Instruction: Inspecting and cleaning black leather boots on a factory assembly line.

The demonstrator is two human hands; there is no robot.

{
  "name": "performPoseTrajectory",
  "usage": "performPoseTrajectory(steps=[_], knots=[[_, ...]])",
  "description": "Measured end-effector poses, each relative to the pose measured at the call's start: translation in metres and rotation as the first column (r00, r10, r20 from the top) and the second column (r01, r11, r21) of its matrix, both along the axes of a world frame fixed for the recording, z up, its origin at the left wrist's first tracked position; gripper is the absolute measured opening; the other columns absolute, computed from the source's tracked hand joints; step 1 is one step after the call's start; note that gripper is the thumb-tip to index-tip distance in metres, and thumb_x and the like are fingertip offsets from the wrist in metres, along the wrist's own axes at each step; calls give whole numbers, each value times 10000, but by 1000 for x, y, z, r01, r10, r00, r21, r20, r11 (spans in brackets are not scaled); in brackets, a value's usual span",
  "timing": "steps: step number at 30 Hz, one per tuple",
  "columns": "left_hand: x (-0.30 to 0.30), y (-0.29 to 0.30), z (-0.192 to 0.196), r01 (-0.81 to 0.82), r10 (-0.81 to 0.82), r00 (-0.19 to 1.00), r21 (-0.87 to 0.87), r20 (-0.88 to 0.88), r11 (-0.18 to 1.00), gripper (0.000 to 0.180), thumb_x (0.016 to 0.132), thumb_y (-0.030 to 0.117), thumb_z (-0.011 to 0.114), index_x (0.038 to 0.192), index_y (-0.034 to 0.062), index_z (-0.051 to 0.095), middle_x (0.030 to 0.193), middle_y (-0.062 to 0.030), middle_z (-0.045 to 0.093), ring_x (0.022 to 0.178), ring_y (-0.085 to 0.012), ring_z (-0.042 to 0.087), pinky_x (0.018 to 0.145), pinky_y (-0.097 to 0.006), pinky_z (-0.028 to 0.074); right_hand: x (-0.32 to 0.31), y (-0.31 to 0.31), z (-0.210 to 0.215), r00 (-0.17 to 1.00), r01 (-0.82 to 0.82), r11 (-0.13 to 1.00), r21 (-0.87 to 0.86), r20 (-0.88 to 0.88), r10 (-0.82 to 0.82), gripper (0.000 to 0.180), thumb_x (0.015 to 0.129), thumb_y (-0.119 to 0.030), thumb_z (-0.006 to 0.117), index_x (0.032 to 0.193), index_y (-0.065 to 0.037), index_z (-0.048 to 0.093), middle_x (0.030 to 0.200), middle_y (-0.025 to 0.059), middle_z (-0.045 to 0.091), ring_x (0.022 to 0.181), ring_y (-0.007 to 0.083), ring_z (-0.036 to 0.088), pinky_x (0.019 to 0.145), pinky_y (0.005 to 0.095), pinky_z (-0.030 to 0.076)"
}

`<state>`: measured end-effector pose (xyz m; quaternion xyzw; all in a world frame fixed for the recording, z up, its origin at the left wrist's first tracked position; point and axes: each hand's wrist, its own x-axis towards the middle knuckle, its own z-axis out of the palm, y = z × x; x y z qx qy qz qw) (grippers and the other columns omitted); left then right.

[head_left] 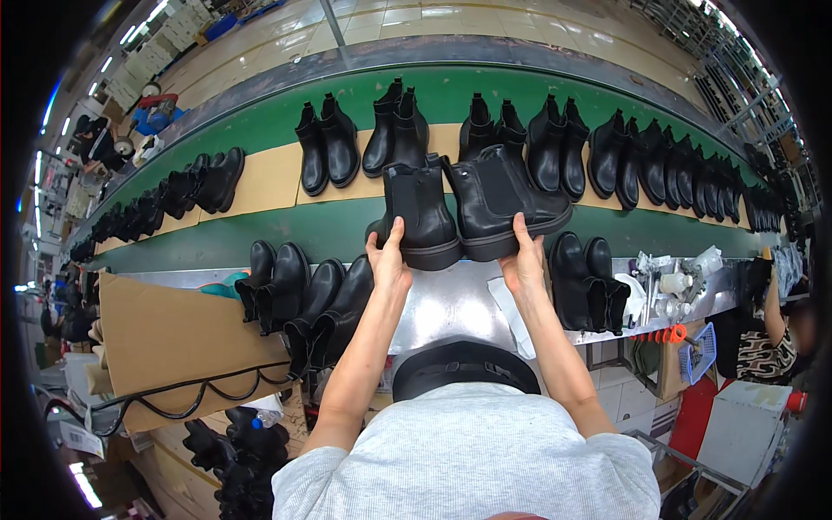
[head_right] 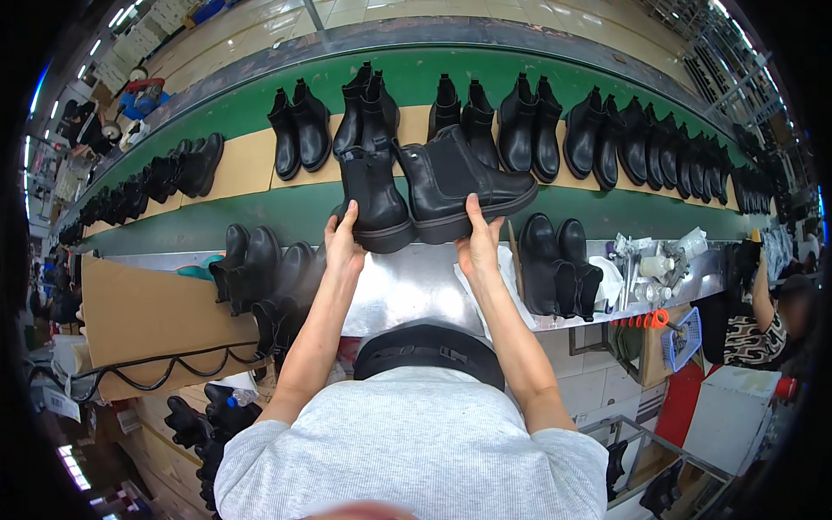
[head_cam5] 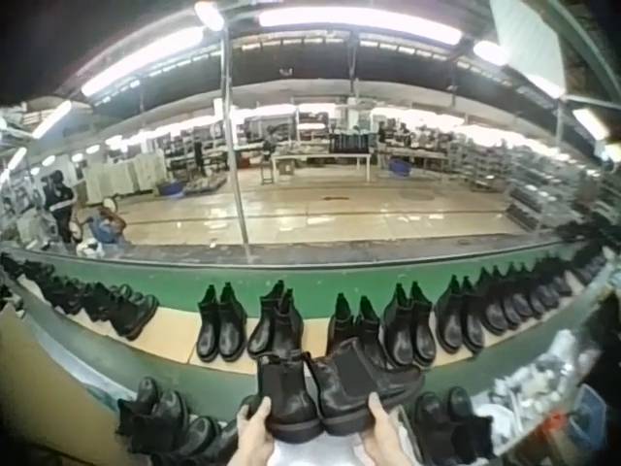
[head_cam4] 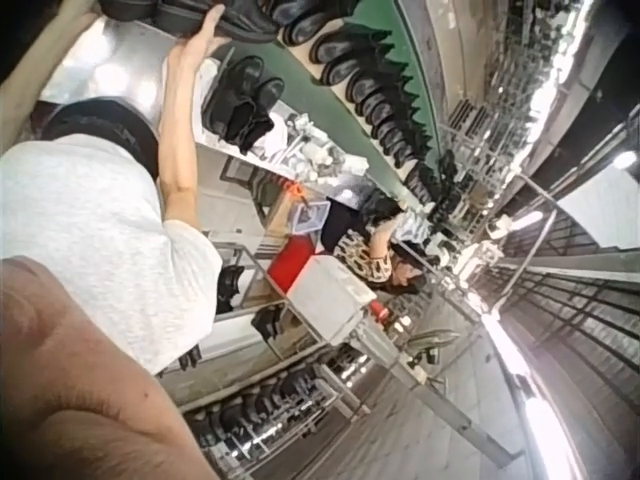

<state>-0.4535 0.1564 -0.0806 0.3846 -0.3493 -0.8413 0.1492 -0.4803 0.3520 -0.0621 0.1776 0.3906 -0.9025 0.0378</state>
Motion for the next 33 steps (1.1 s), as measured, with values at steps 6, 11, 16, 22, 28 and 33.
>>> performPoseTrajectory(steps=[6, 11, 16, 22, 28, 33], knots=[[8, -2, 5, 91, -91, 996, 66, -3, 994, 907, 741, 193, 781, 1394, 32, 172, 1340, -165, 381, 1212, -272, 422, 1004, -448, 353, -3, 8, -9, 986, -113, 979, -167, 102, 131, 613, 803, -360, 697, 1287, -94, 432, 1278, 61, 511, 1182, 225, 489, 985, 427, 413], [33, -7, -22, 113, -124, 988, 120, 88, 986, 503, 796, 245, 727, 1196, 57, 485, 1083, -52, 562, 1028, -214, 521, 925, -437, 425, 11, 10, -15, 949, -232, 921, -312, 136, 285, 568, 821, -453, 639, 1241, -96, 497, 1230, 74, 557, 1130, 232, 538, 964, 434, 436], [63, -19, -47, 257, -251, 966, 269, -57, 928, 367, 911, 323, 556, 1156, 50, 541, 1193, -92, 576, 1106, -238, 548, 987, -421, 413, 34, 29, -43, 877, -368, 806, -464, 115, 466, 523, 914, -471, 470, 1263, -82, 491, 1222, 99, 569, 1080, 249, 577, 941, 467, 448], [136, -15, -35, 641, -459, 763, -626, 455, 444, 708, 893, 233, 571, 1449, 58, 169, 1408, -206, 301, 1343, -315, 260, 1089, -408, 217, 57, 60, -111, 682, -712, 675, 192, 419, 600, 439, 941, -332, 465, 1200, 14, 542, 1149, 128, 613, 1052, 238, 591, 918, 377, 453], [89, -37, 76, 271, -781, 366, -860, 507, -431, 660, 527, 61, 744, 1136, 33, 492, 1174, -135, 489, 1284, -394, 302, 1099, -497, 215, -4, 89, -96, 920, -131, -433, 892, 272, 281, 223, 773, -82, 547, 925, 68, 611, 926, 228, 614, 934, 366, 589, 735, 393, 524], [66, -45, 85, 24, -709, 233, -733, 665, -680, 372, 490, 232, 809, 725, 32, 603, 797, -72, 564, 894, -271, 553, 972, -419, 372, -31, 107, -139, 890, -41, -741, 670, 363, 278, 253, 727, -68, 597, 938, 71, 603, 969, 172, 579, 973, 325, 533, 708, 345, 537]])
